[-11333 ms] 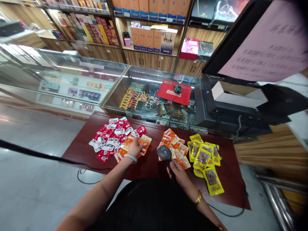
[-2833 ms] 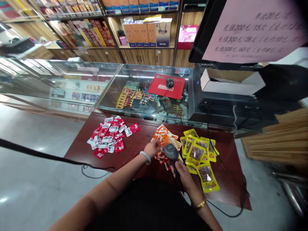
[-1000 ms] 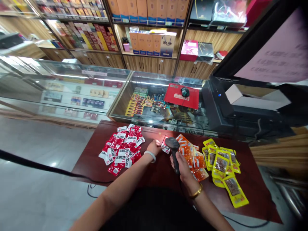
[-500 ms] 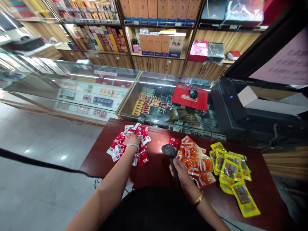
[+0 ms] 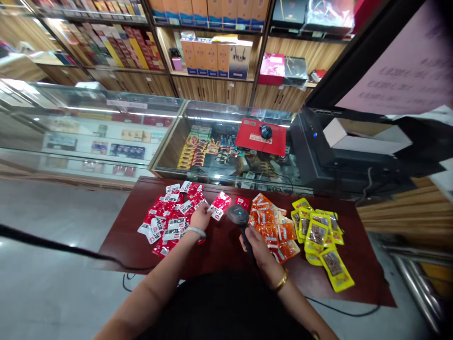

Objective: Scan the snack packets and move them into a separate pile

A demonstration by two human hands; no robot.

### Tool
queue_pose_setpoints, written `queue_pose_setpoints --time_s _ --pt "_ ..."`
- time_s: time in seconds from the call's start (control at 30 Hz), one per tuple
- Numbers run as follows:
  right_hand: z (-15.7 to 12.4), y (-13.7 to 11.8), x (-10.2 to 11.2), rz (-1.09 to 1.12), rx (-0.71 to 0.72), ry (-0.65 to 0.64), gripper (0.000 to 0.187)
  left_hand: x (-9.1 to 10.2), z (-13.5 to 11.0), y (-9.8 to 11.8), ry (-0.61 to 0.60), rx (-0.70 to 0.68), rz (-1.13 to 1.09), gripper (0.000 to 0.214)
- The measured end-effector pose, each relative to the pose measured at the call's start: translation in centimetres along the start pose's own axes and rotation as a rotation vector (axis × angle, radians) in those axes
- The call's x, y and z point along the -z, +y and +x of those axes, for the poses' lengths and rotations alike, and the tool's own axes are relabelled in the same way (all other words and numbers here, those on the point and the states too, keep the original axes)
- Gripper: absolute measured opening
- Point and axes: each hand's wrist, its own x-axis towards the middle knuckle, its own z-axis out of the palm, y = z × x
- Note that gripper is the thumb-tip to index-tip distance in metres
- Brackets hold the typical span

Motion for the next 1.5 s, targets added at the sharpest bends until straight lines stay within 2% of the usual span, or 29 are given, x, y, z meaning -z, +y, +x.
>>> queue_pose_setpoints --time_s 0.1,0.27,0.4,0.47,0.53,0.63,0.73,0.83,1.0,1.13,1.2,1.27,1.37,1.43,1.5 --pt "0.2 -0.1 0.3 0.043 0.014 0.025 0.041 -1.9 -1.2 1.0 -0.063 -0.035 -0.067 0.016" --pt "0.0 0.2 1.0 0.088 0.015 0.079 0.041 -3.5 -1.3 1.7 -0.075 -0.079 -0.16 0.016" --pt "-0.3 0.3 1.1 0.051 0.012 0.098 0.042 -4.0 -0.7 2.1 -0.203 -0.126 -0.229 0.02" --pt "-0.4 0.2 0.9 0.027 0.017 0.092 0.042 -3.1 -0.4 2.0 -0.205 -0.143 -0.128 0.027" --pt "-0.5 0.1 0.5 0.022 0.006 0.078 0.042 -1.4 0.1 1.3 -0.085 -0.1 0.088 0.038" --pt "-0.5 0.2 0.0 0.019 -0.043 0.052 0.043 1.5 0.9 -0.1 0.115 0.065 0.403 0.057" --pt "-0.5 0.6 -0.3 0.017 -0.076 0.044 0.045 3.1 1.6 -1.2 0.136 0.132 0.522 0.078" --pt "-0.5 1.2 -0.3 0.03 -0.094 0.033 0.043 2.9 1.9 -1.7 0.076 0.03 0.569 0.088" --pt "-0.4 1.8 0.1 0.049 -0.085 0.042 0.039 1.7 0.8 -2.0 0.008 -0.092 0.605 0.065" --pt "-0.4 1.8 0.4 0.054 -0.078 0.05 0.04 0.9 -1.0 -1.4 -0.156 -0.266 0.598 0.069" --pt "-0.4 1.8 0.6 0.035 -0.074 0.054 0.041 0.5 -1.8 -0.7 -0.194 -0.311 0.561 0.068" --pt "-0.4 1.8 0.7 0.014 -0.07 0.06 0.043 0.2 -2.1 -0.1 -0.117 -0.246 0.528 0.064" --pt "-0.5 1.9 0.9 0.0 -0.062 0.062 0.043 0.1 -2.0 0.5 0.05 -0.052 0.524 0.069" --pt "-0.6 2.0 1.0 0.001 -0.06 0.065 0.043 0.0 -1.6 0.6 0.066 0.019 0.546 0.071" --pt "-0.7 2.0 1.1 0.001 -0.062 0.065 0.042 -0.1 -1.4 0.7 0.024 0.029 0.575 0.067"
